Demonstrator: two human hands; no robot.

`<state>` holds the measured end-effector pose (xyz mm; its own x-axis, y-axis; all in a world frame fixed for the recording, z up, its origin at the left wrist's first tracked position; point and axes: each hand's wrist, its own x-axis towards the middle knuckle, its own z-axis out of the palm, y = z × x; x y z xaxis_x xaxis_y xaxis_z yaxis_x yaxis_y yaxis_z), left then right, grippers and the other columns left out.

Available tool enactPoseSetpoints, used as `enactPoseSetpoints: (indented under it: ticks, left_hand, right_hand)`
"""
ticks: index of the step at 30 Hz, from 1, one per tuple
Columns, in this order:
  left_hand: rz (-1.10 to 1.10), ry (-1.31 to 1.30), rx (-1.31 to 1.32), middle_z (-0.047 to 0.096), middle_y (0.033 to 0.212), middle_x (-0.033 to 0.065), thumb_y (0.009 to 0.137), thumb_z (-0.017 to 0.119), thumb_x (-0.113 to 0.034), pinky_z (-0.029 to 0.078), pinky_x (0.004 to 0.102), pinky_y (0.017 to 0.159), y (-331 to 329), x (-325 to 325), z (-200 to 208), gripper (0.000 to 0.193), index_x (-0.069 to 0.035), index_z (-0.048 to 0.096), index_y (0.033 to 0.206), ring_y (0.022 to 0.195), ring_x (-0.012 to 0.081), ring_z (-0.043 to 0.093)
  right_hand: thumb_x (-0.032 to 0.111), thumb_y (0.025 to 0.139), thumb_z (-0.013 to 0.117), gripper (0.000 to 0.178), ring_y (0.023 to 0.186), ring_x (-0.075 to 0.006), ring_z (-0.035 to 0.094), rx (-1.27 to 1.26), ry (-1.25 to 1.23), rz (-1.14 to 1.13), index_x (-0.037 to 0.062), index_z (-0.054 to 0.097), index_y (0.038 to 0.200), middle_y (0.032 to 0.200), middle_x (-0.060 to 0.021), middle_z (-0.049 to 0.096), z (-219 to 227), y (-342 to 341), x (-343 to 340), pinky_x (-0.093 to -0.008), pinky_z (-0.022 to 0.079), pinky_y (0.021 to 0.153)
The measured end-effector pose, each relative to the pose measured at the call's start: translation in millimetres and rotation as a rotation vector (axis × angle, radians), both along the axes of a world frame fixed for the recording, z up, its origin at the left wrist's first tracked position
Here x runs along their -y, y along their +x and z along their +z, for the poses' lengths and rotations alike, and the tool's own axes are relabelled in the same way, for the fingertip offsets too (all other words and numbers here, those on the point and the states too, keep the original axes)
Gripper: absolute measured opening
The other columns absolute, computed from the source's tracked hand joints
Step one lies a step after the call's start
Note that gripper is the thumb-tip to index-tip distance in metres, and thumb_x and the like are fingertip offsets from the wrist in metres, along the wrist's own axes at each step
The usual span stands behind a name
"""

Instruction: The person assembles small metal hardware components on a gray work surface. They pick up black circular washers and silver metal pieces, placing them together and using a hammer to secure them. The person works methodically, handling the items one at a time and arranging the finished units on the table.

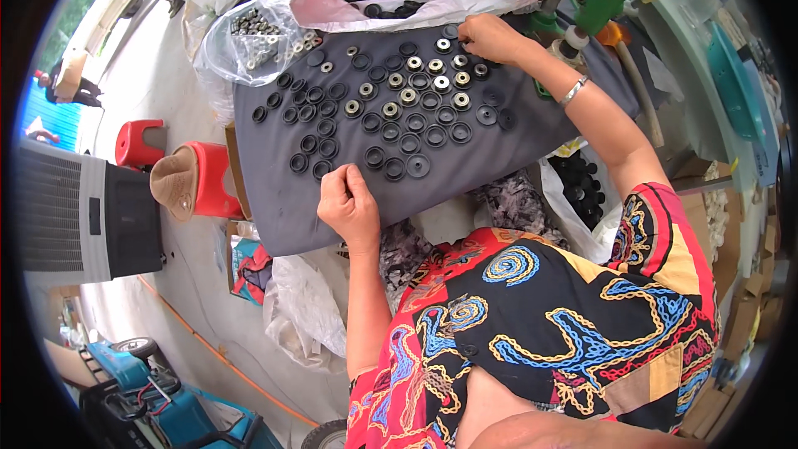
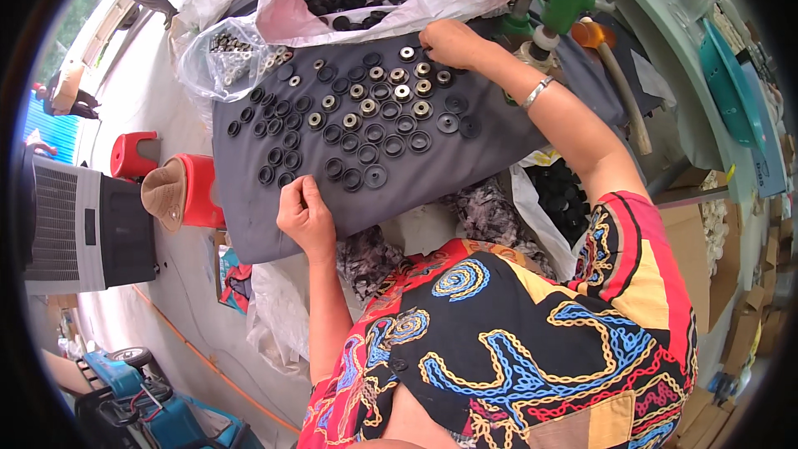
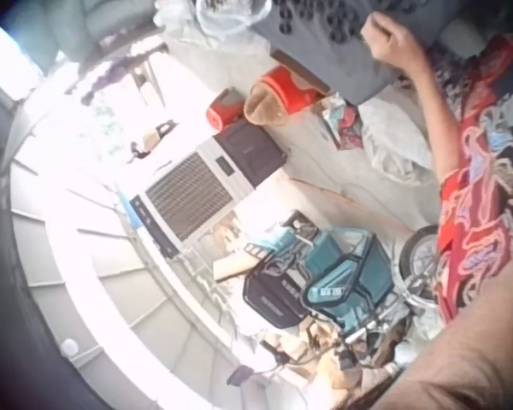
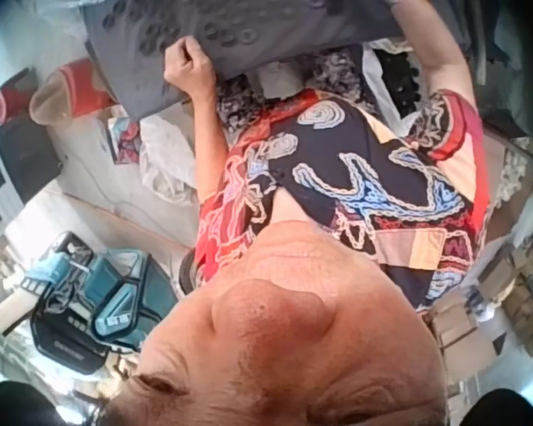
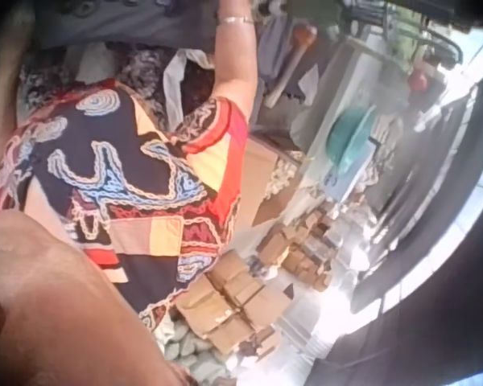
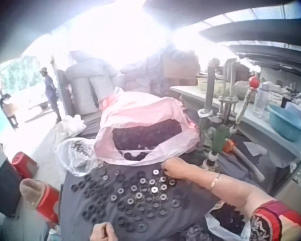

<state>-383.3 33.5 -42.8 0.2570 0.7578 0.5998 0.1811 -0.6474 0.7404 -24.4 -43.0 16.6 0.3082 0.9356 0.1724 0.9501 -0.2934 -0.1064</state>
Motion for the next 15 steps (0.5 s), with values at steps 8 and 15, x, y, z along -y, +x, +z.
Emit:
enactPoseSetpoints:
  ticks: [8, 15]
  left_hand:
    - [0.006, 0.002, 0.01, 0.057, 0.069, 0.0046, 0.09, 0.064, -0.006, 0.039, 0.0265, 0.053, 2, -3, -5, 0.01, 0.001, 0.064, 0.083, 0.057, 0.0112, 0.048]
    - [0.002, -0.03, -0.012, 0.059, 0.071, 0.0093, 0.086, 0.063, -0.002, 0.044, 0.0335, 0.053, 3, 0, -1, 0.004, -0.002, 0.062, 0.082, 0.057, 0.0236, 0.055]
  right_hand:
    - [0.008, 0.072, 0.066, 0.019, 0.089, -0.0375, 0.067, 0.08, -0.116, -0.015, -0.0003, 0.07, 0.089, 0.092, -0.0213, 0.068, 19, -15, -16, -0.0455, 0.054, 0.079]
    - [0.02, 0.083, 0.057, 0.02, 0.085, -0.0393, 0.066, 0.046, 0.053, 0.126, 0.0038, 0.067, 0.086, 0.084, -0.0188, 0.068, 27, -102, -109, -0.0489, 0.053, 0.076]
